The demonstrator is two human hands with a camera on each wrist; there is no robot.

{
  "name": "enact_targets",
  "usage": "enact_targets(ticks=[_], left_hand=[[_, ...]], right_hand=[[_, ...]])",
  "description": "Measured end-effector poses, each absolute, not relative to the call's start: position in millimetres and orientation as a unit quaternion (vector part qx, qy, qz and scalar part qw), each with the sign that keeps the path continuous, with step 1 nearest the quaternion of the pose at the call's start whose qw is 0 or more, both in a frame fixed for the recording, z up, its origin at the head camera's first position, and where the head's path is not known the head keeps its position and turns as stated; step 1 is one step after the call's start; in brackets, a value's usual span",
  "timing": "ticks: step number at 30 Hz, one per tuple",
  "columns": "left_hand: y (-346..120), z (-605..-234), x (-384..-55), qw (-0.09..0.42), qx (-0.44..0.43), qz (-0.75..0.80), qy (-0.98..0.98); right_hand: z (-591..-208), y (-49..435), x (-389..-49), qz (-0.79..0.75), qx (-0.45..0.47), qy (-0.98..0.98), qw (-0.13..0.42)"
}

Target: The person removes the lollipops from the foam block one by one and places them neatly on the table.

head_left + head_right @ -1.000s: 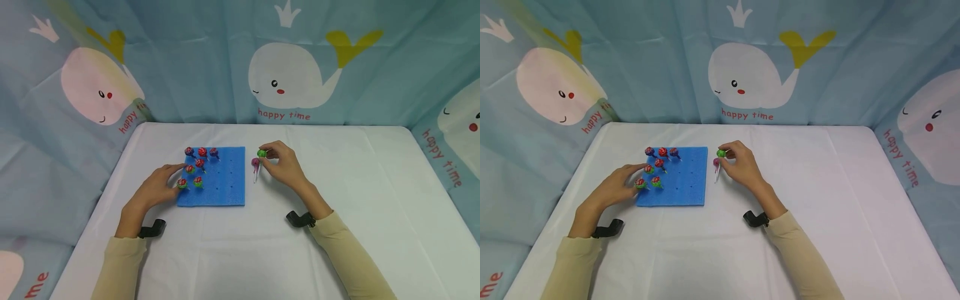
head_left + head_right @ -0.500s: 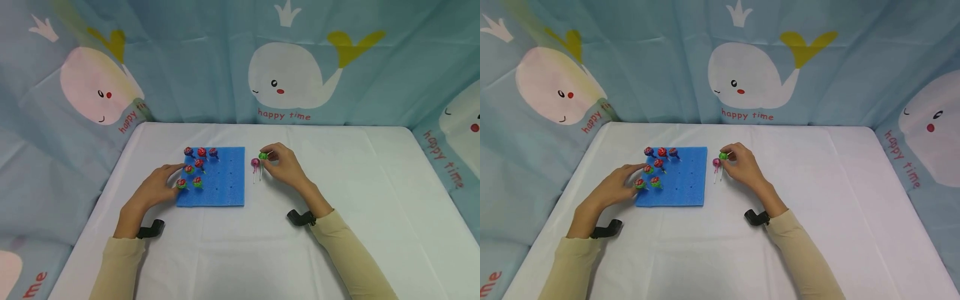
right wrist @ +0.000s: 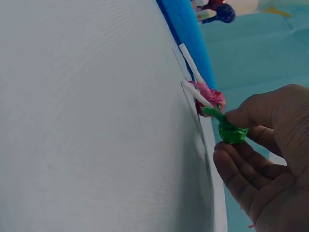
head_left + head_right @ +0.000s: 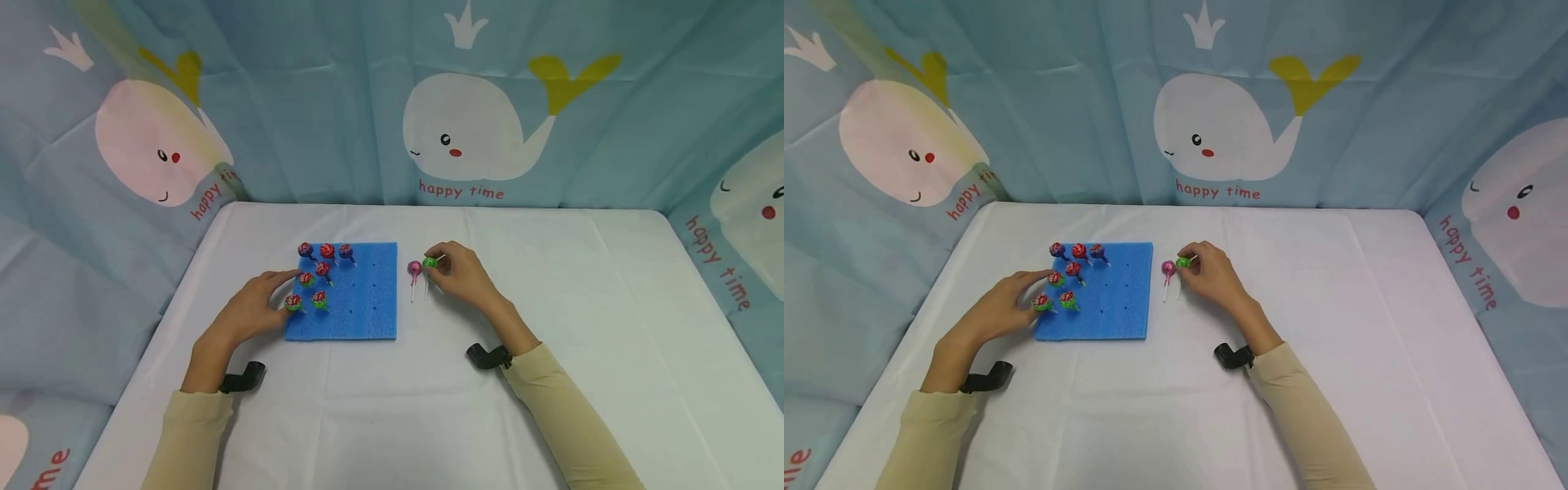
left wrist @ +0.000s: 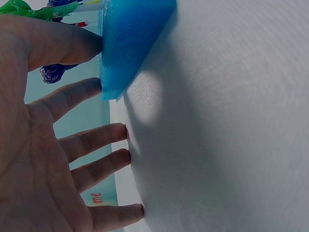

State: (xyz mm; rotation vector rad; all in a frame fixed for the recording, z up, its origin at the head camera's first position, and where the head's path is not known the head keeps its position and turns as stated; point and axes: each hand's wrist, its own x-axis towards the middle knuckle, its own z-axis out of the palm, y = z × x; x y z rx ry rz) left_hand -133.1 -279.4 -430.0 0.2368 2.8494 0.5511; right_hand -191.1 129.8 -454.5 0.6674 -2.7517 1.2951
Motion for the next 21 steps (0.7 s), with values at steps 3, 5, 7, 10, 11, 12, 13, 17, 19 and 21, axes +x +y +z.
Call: enact_targets(ticks=[3, 5, 7, 10, 11, 12, 13, 17, 19, 21], left_hand=[[-280.6, -431.4, -133.0, 0.11, 0.082, 0.186, 0.973], [-280.7, -431.8, -132.8, 0.107, 0.085, 0.187, 0.973], [-280.9, -431.8, -133.0, 0.106, 0.086, 0.187, 0.973], [-280.8, -431.2, -133.1, 0.106, 0.085, 0.185, 0.973], [-281.0, -431.2, -133.1, 0.106, 0.084, 0.185, 0.973], [-281.0, -431.2, -133.2, 0.107, 0.084, 0.184, 0.974], [-281.1, -431.2, -133.1, 0.107, 0.083, 0.183, 0.974], [-281.0, -431.8, -133.2, 0.109, 0.084, 0.179, 0.974], [-281.1, -432.1, -133.2, 0.109, 0.084, 0.179, 0.974], [-281.4, -432.1, -133.5, 0.111, 0.084, 0.179, 0.974]], right_hand=[[-456.5, 128.6, -192.8, 0.408, 0.211, -0.888, 0.01], [-457.2, 127.6, -194.0, 0.405, 0.207, -0.89, 0.008], [-457.9, 127.2, -194.4, 0.403, 0.206, -0.892, 0.009], [-457.6, 126.4, -194.2, 0.402, 0.202, -0.893, 0.008], [-457.4, 126.2, -193.9, 0.401, 0.201, -0.894, 0.007], [-457.3, 126.1, -193.7, 0.4, 0.201, -0.894, 0.007], [-457.1, 125.9, -193.6, 0.4, 0.199, -0.895, 0.005], [-458.0, 125.5, -193.4, 0.395, 0.198, -0.897, 0.006], [-458.6, 125.2, -193.8, 0.394, 0.197, -0.898, 0.005], [-459.2, 124.9, -194.3, 0.393, 0.197, -0.898, 0.003]])
